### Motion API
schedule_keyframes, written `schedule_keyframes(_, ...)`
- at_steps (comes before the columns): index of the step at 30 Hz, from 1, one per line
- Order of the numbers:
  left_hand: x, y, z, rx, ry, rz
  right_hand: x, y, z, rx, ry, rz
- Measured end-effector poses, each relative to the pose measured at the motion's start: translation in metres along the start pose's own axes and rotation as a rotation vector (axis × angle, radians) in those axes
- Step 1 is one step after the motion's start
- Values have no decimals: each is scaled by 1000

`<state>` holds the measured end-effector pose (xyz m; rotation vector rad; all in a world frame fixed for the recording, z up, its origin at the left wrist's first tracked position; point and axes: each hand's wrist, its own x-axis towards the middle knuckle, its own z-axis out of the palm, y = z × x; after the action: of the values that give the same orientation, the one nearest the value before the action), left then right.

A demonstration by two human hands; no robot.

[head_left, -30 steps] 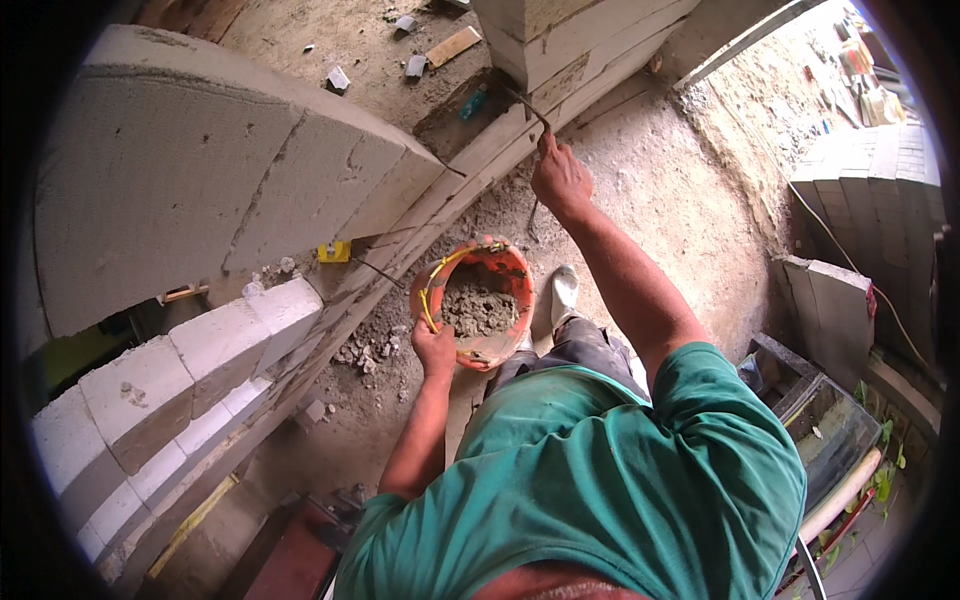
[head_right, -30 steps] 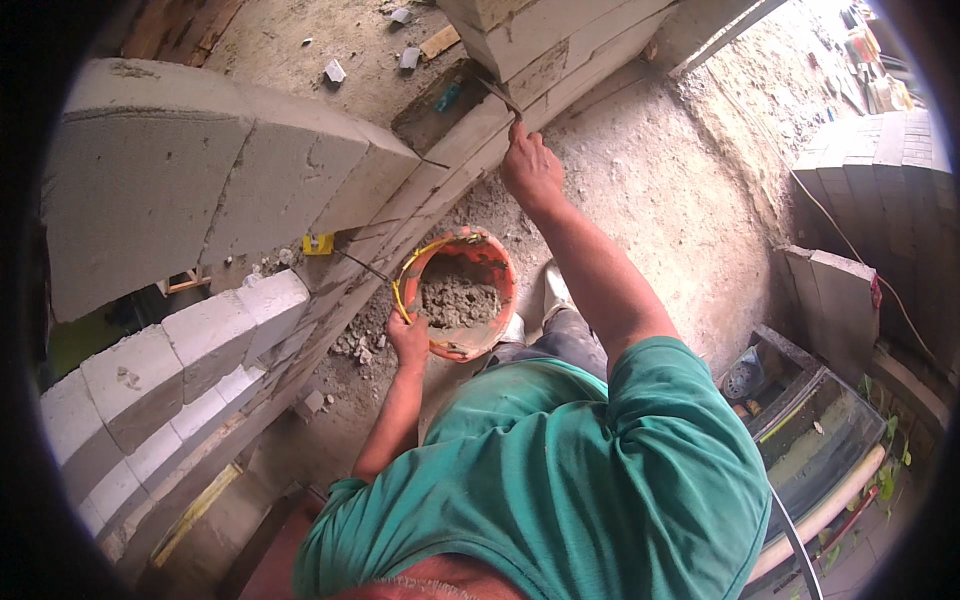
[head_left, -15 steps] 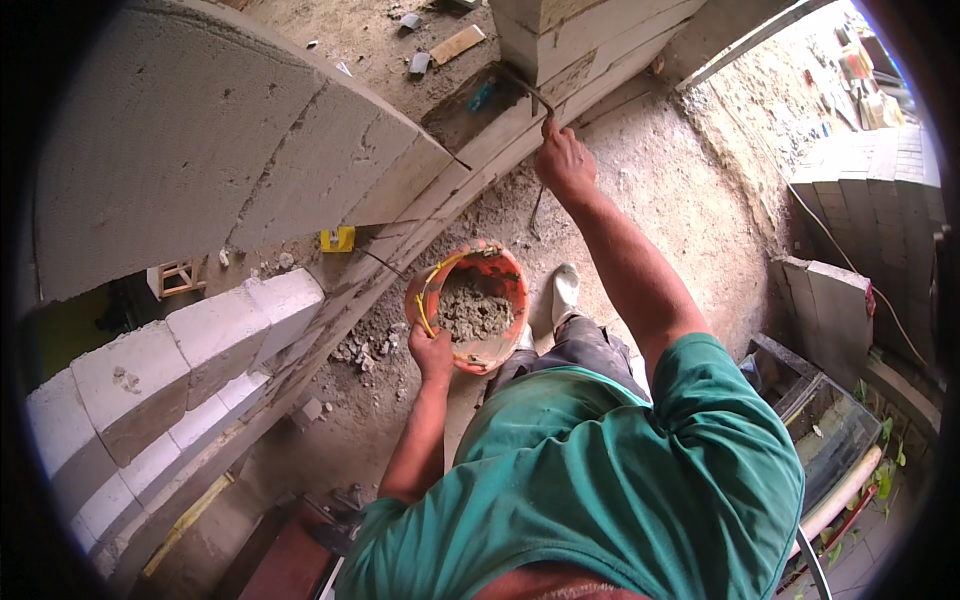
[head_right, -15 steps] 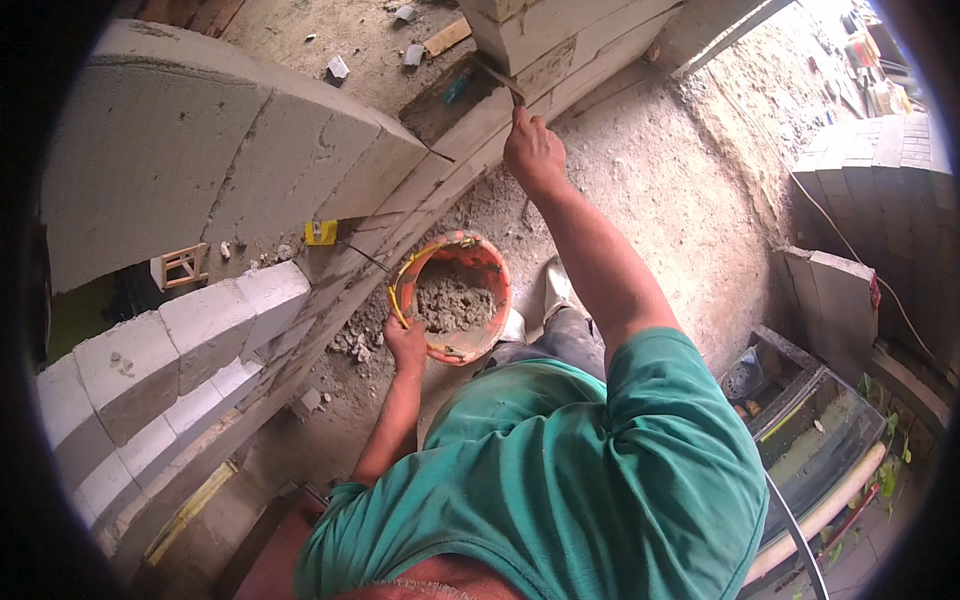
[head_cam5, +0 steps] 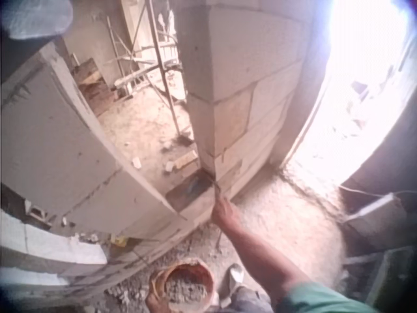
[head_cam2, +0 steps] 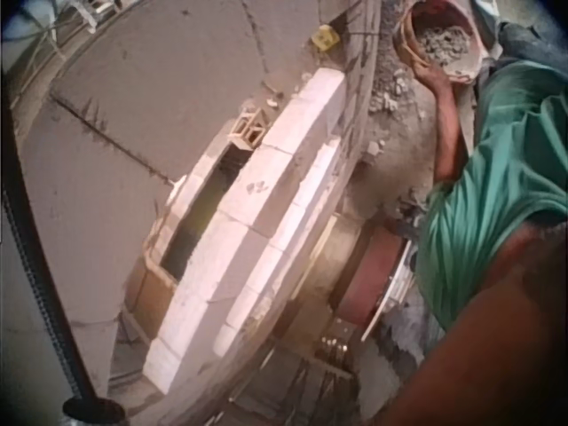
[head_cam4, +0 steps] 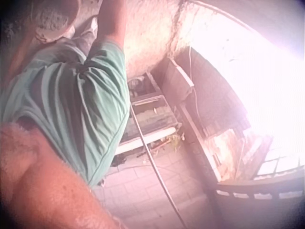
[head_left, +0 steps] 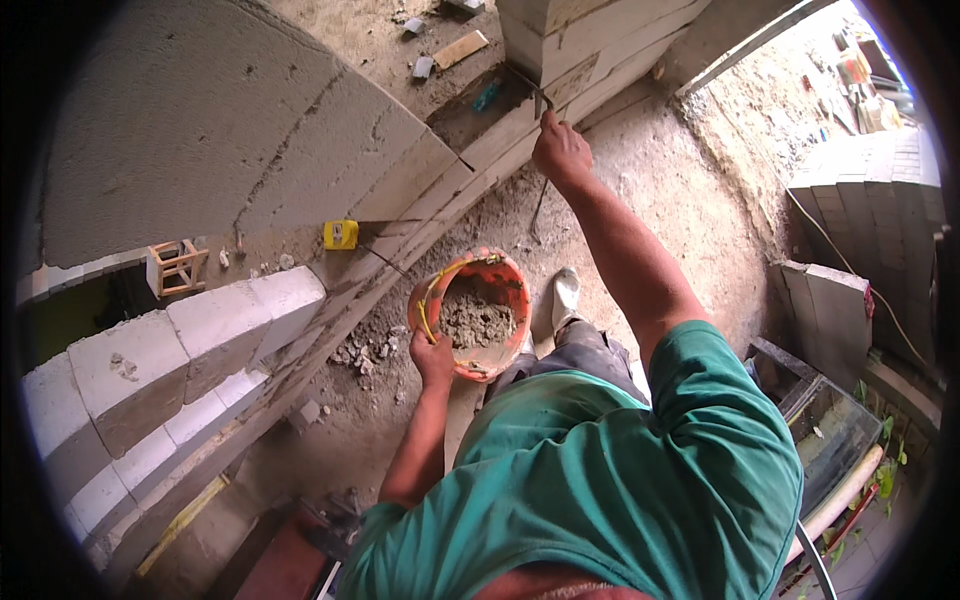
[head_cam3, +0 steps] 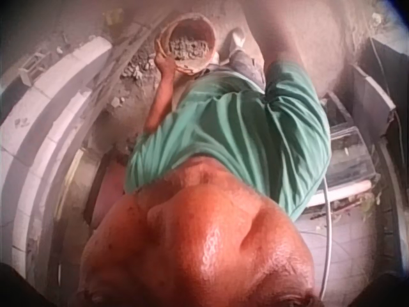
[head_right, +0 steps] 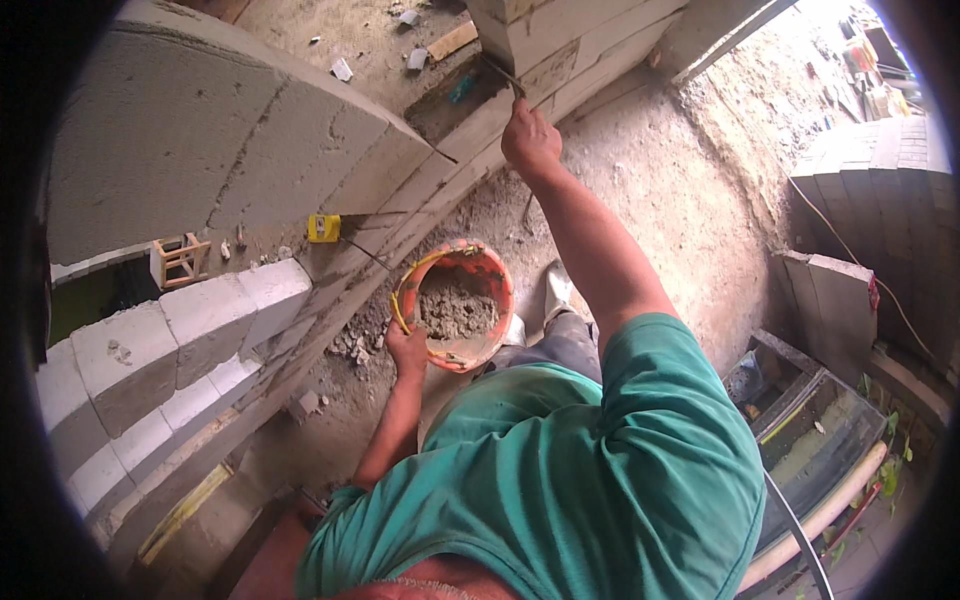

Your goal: The person scoops wet cement from a bucket with a trowel and applies it to the joints between concrete blocks on a wall. They repeatedly refill the bucket from a larger pile on the ground and continue filling gaps along the blockwork.

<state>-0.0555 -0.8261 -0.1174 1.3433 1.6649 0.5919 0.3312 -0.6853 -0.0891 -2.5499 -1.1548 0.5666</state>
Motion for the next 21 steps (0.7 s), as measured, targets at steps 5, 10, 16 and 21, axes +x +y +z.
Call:
schedule_keyframes(5, 1, -7, -3, 6, -20, 2, -5, -1, -3, 13, 57, -33)
schedule_keyframes(10, 0, -5, -4, 21, -17, 1, -23, 1, 0, 24, 47, -21)
schedule_keyframes(16, 2, -12, -4, 0, -19, 11, -25, 2, 8, 11, -20, 42)
schedule_keyframes(21, -1, -11, -6, 3, 28, 38, -10, 8, 6, 26, 26, 24)
